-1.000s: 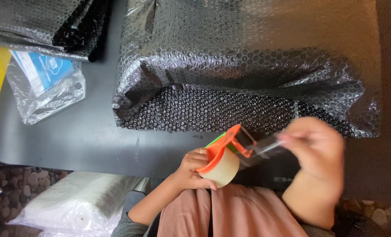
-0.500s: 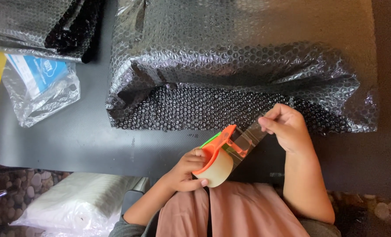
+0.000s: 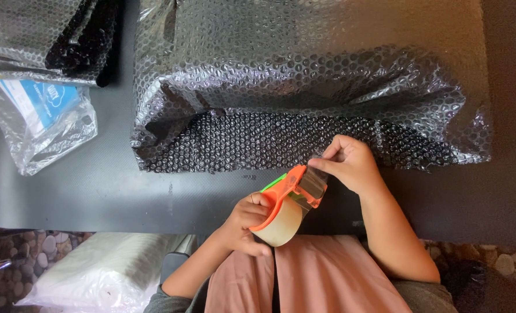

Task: The person brushes a green bag with a duster, spreads out a sheet of bubble wrap, places the bag on it, wraps the bag in the bubble wrap, and applies adhesive tape to secure the packaging.

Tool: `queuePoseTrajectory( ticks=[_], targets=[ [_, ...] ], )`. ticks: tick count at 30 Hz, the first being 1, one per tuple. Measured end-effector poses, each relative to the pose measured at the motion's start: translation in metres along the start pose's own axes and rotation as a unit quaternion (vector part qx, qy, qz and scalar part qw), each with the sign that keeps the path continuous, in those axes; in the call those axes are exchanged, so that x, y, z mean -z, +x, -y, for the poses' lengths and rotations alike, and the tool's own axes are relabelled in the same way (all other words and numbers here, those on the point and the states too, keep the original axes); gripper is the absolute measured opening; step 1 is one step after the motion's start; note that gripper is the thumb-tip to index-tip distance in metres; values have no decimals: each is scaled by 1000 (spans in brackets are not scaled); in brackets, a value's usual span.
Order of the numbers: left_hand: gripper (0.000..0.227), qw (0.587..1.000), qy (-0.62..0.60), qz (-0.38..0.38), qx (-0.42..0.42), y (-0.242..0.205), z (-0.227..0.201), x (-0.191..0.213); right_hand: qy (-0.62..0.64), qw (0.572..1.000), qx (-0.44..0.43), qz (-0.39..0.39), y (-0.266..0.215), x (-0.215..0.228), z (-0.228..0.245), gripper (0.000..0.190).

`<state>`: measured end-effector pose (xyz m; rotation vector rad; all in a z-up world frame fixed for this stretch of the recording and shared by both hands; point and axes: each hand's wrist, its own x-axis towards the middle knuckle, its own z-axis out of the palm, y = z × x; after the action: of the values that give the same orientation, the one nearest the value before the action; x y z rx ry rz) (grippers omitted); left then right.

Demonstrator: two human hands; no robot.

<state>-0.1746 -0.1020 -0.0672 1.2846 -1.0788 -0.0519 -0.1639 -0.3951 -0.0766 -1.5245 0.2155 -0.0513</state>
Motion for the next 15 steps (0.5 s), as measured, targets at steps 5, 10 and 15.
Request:
queuePoseTrajectory(
  ticks=[5,10,15],
  targets=[
    [44,1000,24,-1,-20,6,-4,-2,-33,999,-13,10,-4,-6,7,37],
    [38,999,28,34,20,28,-44,3,-84,995,-36,41,-11,-10,33,34],
    [48,993,90,64,-42,33,-72,6,-12,988,-47,144,-22,-10,32,34]
  ],
)
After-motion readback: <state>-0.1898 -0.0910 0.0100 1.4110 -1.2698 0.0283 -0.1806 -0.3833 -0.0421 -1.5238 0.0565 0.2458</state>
